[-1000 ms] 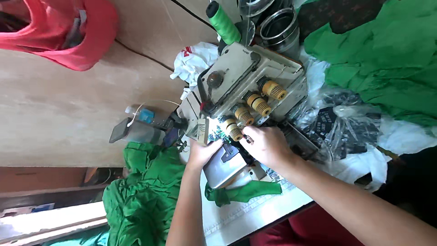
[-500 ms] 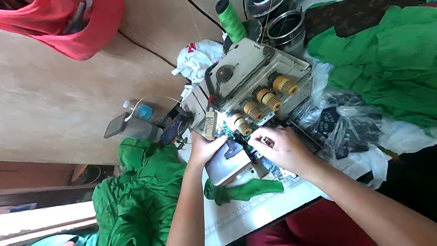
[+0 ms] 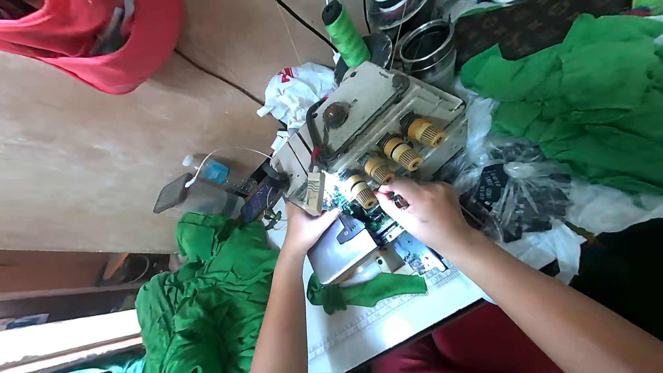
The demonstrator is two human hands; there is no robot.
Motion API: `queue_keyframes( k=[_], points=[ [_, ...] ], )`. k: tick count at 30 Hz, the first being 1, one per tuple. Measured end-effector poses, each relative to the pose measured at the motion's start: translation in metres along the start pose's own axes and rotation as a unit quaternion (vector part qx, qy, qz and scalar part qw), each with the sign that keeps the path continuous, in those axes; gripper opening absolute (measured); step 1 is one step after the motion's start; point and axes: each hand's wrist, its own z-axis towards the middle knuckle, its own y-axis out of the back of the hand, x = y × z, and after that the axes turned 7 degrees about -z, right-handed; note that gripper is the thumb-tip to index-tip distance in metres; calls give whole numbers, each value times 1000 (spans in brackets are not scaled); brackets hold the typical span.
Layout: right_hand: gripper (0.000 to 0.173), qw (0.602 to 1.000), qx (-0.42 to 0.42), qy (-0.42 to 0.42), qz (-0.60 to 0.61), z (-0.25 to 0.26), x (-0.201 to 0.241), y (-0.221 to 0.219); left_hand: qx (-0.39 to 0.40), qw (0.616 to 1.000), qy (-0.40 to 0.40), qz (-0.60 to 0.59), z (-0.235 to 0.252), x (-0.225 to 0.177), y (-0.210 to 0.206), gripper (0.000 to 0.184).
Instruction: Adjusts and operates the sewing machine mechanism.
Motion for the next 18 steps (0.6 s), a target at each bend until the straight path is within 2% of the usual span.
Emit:
queue_keyframes(
  k=[2, 6, 11, 13, 15, 18],
  points=[
    [16, 999, -46, 3, 3, -1, 0, -8, -1, 1000, -1, 3, 0, 0, 0, 65],
    [15, 996, -74, -16, 53, -6, 0, -19, -1, 999, 22, 41, 0, -3, 0, 63],
    [20, 997, -79, 9, 2, -7, 0, -23, 1, 998, 18, 59, 1, -5, 0, 66],
    [16, 995, -74, -21, 69, -9, -2, -21, -2, 998, 20, 60, 2, -4, -1, 68],
    [14, 980, -31, -72, 184, -11, -4, -14, -5, 998, 27, 62, 2, -4, -1, 72],
    [6, 925, 68, -157, 341, -14, -4, -1, -4, 997, 28, 67, 2, -5, -1, 74]
  ],
)
